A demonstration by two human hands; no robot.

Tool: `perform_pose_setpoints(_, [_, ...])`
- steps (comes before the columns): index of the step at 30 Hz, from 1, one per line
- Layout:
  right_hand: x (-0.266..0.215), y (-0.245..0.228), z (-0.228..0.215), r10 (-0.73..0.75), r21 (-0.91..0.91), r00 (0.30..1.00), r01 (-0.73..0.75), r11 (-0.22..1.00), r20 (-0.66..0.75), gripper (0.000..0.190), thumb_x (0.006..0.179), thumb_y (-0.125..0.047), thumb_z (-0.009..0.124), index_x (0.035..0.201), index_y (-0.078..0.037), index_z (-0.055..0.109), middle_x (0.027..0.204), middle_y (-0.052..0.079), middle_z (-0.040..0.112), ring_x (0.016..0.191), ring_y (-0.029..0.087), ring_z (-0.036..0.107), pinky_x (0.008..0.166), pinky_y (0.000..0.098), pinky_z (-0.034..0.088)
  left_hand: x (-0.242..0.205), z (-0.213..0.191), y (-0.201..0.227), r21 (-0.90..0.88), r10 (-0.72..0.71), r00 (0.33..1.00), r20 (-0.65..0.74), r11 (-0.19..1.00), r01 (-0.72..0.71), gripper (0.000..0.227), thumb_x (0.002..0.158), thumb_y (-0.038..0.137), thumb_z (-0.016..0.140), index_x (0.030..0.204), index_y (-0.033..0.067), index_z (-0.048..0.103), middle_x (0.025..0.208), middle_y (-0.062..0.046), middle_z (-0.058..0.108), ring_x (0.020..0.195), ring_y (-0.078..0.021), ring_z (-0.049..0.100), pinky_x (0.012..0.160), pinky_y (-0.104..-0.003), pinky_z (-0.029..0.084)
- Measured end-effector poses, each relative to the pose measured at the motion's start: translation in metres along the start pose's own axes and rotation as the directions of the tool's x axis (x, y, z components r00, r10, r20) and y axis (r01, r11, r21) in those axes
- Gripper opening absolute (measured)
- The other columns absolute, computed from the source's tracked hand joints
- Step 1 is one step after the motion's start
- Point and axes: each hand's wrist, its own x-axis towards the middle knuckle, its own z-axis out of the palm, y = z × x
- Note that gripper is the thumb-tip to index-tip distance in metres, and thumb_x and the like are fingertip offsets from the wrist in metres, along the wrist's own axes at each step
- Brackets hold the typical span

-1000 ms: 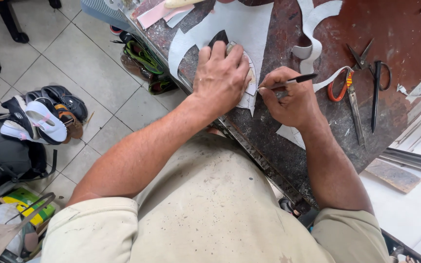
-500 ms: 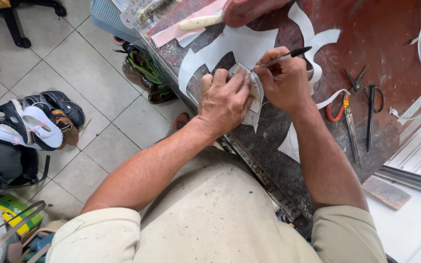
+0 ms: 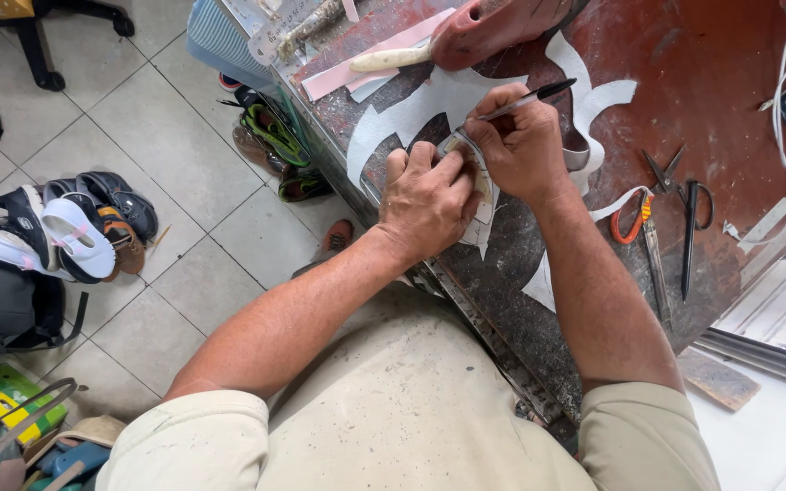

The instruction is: The person uses a pen to trace a curved pattern onto a white sheet of material placed on a workbench. They then use scissors to cut along the traced lines, separating the pattern from the larger sheet.

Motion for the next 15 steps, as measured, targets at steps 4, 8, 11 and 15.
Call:
perform_pose_setpoints(4, [-0.004,0.001,-0.001,-0.006,0.023,1.0,0.006,1.0,0.008,0.014,0.099,0.004,0.076,0.099,-0.001,0.063,0.094,0.009,0.067,0.079,0.019,0.068,0.069,0.0297,0.058,0.002,-0.001,0.0,-0.008,0.008,0.999,-0.033,1.0,-0.009,0.024,0.091,0.034,0.067,0.087,0.0116,0.073,0.098,-0.001,0.065,0.088,-0.0303,0.05,0.069,-0.048,0.032])
perform_pose_setpoints(8, [-0.034,-0.013,-0.013,0.092,0.267,0.991,-0.063,0.962,-0.097,0.018,0.101,0.014,0.067,0.103,-0.004,0.06,0.098,0.012,0.064,0.084,0.02,0.069,0.073,0.0276,0.06,-0.003,0.006,-0.002,0.043,-0.003,0.997,0.081,0.999,-0.001,0.031,0.092,0.043,0.069,0.105,0.0162,0.074,0.123,-0.003,0.066,0.094,-0.0284,0.05,0.072,-0.047,0.033])
perform_pose_setpoints(11, [-0.069,-0.004,-0.024,0.024,0.379,0.992,0.026,0.925,-0.127,0.02,0.102,0.018,0.055,0.103,-0.002,0.055,0.105,0.015,0.061,0.082,0.021,0.069,0.069,0.0284,0.063,-0.004,0.015,-0.01,0.055,0.006,0.981,0.195,0.998,-0.017,0.038,0.093,0.049,0.071,0.116,0.0183,0.074,0.125,-0.003,0.065,0.099,-0.026,0.051,0.075,-0.045,0.036])
perform_pose_setpoints(15, [-0.112,-0.016,-0.021,0.028,0.418,0.99,0.032,0.908,-0.135,0.023,0.094,0.022,0.055,0.097,-0.001,0.052,0.109,0.02,0.06,0.091,0.024,0.065,0.081,0.0325,0.067,0.008,0.008,-0.01,-0.006,0.052,0.962,0.267,0.999,-0.053,0.03,0.092,0.045,0.071,0.093,0.0154,0.072,0.1,-0.004,0.06,0.095,-0.0262,0.048,0.079,-0.046,0.036])
